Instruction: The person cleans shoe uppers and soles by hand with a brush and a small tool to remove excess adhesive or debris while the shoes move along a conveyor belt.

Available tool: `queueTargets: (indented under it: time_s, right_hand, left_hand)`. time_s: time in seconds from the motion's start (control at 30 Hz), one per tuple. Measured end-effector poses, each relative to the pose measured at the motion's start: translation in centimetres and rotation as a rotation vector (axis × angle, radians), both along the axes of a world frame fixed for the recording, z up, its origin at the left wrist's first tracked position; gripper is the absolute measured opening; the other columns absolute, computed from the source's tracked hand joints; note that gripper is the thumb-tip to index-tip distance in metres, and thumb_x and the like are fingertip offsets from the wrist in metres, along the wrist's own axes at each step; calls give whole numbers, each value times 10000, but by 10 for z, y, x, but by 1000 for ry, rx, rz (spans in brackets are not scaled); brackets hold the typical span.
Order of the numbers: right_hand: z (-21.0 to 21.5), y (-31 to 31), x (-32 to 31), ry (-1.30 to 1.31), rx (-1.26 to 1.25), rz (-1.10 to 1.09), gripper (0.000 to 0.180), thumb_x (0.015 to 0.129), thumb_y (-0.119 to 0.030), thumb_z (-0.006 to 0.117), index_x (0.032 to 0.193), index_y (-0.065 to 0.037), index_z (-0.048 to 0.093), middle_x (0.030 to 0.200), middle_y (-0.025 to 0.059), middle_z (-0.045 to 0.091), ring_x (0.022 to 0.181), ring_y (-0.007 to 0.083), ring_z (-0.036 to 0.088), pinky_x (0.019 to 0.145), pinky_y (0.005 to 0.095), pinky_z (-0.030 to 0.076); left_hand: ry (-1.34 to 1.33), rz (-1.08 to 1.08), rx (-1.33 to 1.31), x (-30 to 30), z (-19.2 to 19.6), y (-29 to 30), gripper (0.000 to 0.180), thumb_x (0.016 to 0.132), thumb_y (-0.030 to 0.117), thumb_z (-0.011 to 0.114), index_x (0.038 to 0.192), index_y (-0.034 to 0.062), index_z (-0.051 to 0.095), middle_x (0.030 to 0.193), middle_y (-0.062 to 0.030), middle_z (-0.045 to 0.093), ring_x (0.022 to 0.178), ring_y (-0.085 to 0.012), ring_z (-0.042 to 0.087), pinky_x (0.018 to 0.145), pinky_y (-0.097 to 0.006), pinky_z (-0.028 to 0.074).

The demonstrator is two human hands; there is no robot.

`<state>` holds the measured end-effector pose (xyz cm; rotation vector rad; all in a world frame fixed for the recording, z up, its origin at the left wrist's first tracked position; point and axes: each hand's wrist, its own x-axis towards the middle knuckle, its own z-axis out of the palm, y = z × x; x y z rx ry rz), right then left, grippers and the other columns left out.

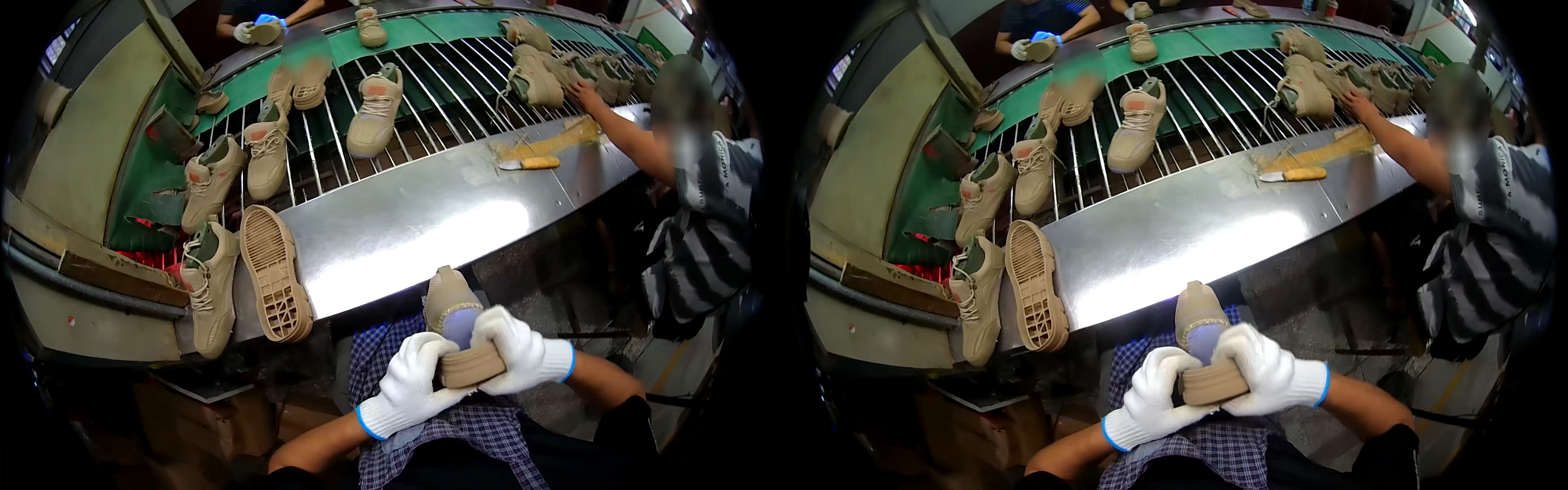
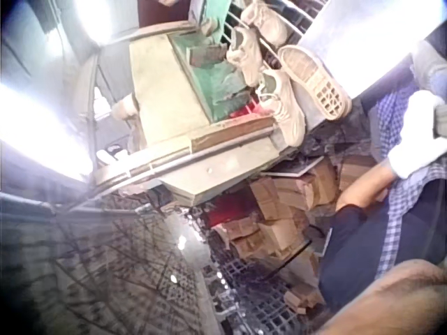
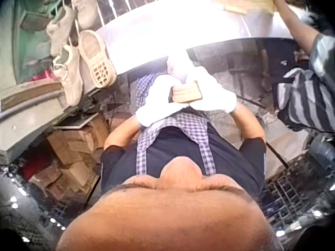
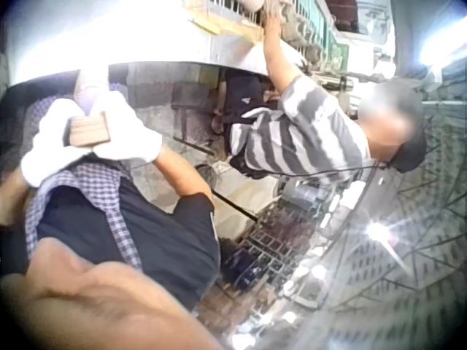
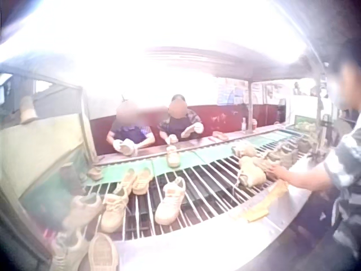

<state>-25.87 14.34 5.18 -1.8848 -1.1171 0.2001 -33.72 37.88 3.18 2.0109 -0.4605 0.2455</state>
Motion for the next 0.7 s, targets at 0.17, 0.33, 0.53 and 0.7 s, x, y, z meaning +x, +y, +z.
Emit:
queueTargets:
  time_s: [0.17, 0.33, 0.53, 0.7]
  right_hand:
    - [-13, 8, 4, -19, 123, -29, 647, 681, -179, 944, 1196, -53, 573, 1127, 131, 624, 1052, 311, 626, 853, 418, 552]
    - [-25, 10, 20, 89, 156, -109, 666, 693, -223, 979, 1208, -48, 595, 1105, 116, 629, 994, 281, 593, 837, 397, 523]
    - [-33, 8, 40, 368, 220, -45, 691, 725, -313, 1012, 1211, -51, 597, 1074, 105, 622, 938, 254, 581, 804, 371, 503]
    - [-40, 8, 53, 522, 182, -29, 706, 713, -330, 1021, 1207, -59, 596, 1061, 100, 618, 947, 252, 591, 792, 364, 512]
  left_hand:
    - [-54, 112, -118, 1, -10, -3, 699, 660, 269, 1018, 1185, 31, 622, 1105, -153, 646, 980, -287, 674, 799, -387, 584]
    - [-16, 25, -152, 40, -9, 8, 698, 658, 286, 1033, 1157, 52, 606, 1053, -118, 626, 905, -249, 638, 735, -353, 546]
    - [267, -98, -236, 62, -6, 17, 637, 646, 279, 1052, 1004, 93, 560, 931, -45, 584, 792, -170, 555, 651, -299, 475]
    - [408, -89, -299, 68, -17, 16, 655, 630, 295, 1059, 996, 91, 555, 904, -30, 579, 795, -163, 557, 647, -291, 470]
